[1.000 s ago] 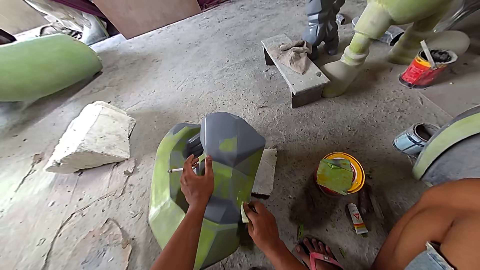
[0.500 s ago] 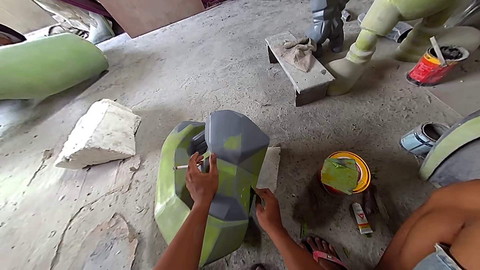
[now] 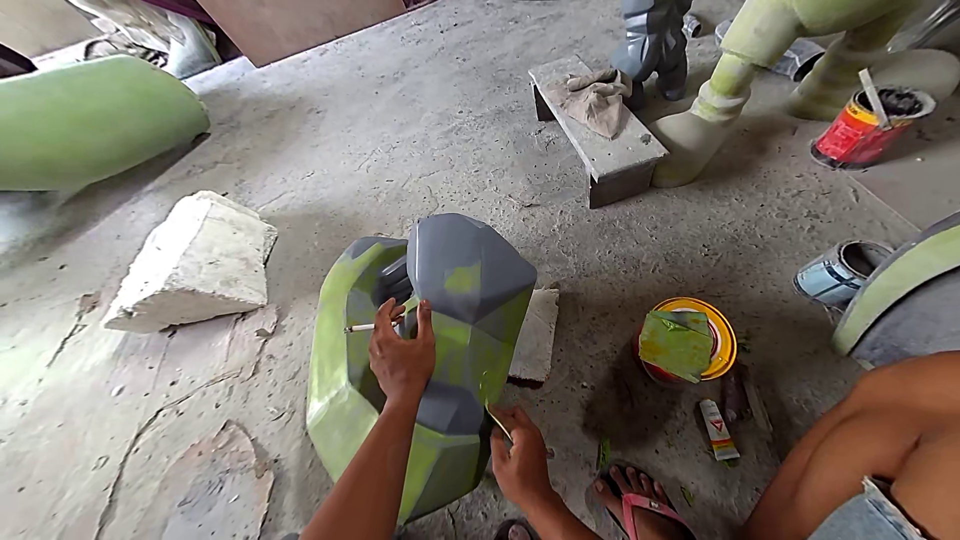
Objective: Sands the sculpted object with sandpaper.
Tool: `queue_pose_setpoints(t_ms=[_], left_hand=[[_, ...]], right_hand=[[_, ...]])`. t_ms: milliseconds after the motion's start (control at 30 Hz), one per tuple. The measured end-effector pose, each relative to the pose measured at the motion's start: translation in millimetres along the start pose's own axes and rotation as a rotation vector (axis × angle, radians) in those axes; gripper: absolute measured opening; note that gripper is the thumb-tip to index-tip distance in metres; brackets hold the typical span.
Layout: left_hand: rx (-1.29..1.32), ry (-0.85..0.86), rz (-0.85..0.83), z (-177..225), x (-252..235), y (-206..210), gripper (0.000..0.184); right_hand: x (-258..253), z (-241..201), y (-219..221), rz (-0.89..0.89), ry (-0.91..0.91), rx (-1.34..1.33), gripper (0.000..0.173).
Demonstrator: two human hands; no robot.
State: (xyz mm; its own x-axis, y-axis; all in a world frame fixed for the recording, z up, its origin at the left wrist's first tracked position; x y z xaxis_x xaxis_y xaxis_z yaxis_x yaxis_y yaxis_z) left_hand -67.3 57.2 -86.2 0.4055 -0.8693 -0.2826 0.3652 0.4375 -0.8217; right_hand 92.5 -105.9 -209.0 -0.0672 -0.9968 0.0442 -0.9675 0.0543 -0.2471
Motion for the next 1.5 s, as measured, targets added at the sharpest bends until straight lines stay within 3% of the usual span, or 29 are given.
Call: queue_pose_setpoints(t_ms=[233,333,600,733,833,1000,1233,1500], left_hand=[[-0.002,0.016,0.003,-1,0,0,0.069],[0.006,0.033,-0.003,-1,0,-1,0.068],[-0.009,0.008,0.004,-1,1,1,0.069],[-0.018,-0.007,0.001,-2,0,3,0.071],[-0.001,0.011,0.013,-5,0,3,0.069],[0.015,0.021,0.015,-4,0,3,0.069],[0.013,0.022,0.022,-4,-1,2,0.069],[0.002,0.008,0.016,-3,-1,3,0.071]], right_hand=[[-4,4,-14,-0.028,-0.035,-0.288,0.029],[-22,-8,-19,0.096,-0.005,-0.369,0.026],[-23,-42,1,0.051,0.102,0.067,0.038],[-12,-18,-10,-0.024,-0.024,0.017,0.035],[-14,-4,-20,0.074,-0.077,-0.172,0.026],[-50,-14,-16,0.288,0.07,-0.222,0.033],[-57,-46,5,0.206,0.165,-0.261,0.035],[-29,-56,3,0.145,0.108,-0.449,0.032]])
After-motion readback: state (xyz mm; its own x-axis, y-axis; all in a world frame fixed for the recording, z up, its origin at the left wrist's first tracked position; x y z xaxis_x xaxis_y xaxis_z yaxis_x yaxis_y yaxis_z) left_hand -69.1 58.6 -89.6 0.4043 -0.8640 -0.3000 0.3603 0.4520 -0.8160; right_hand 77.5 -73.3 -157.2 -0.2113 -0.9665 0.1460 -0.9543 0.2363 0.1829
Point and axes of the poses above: each hand's wrist, its own x-axis away from the middle knuckle, its own y-axis out of the palm, z = x × y, the point moved 1 cm from there along -x, towards the middle knuckle, and after that the axes turned 4 degrees about -x, right-handed, at the moved point
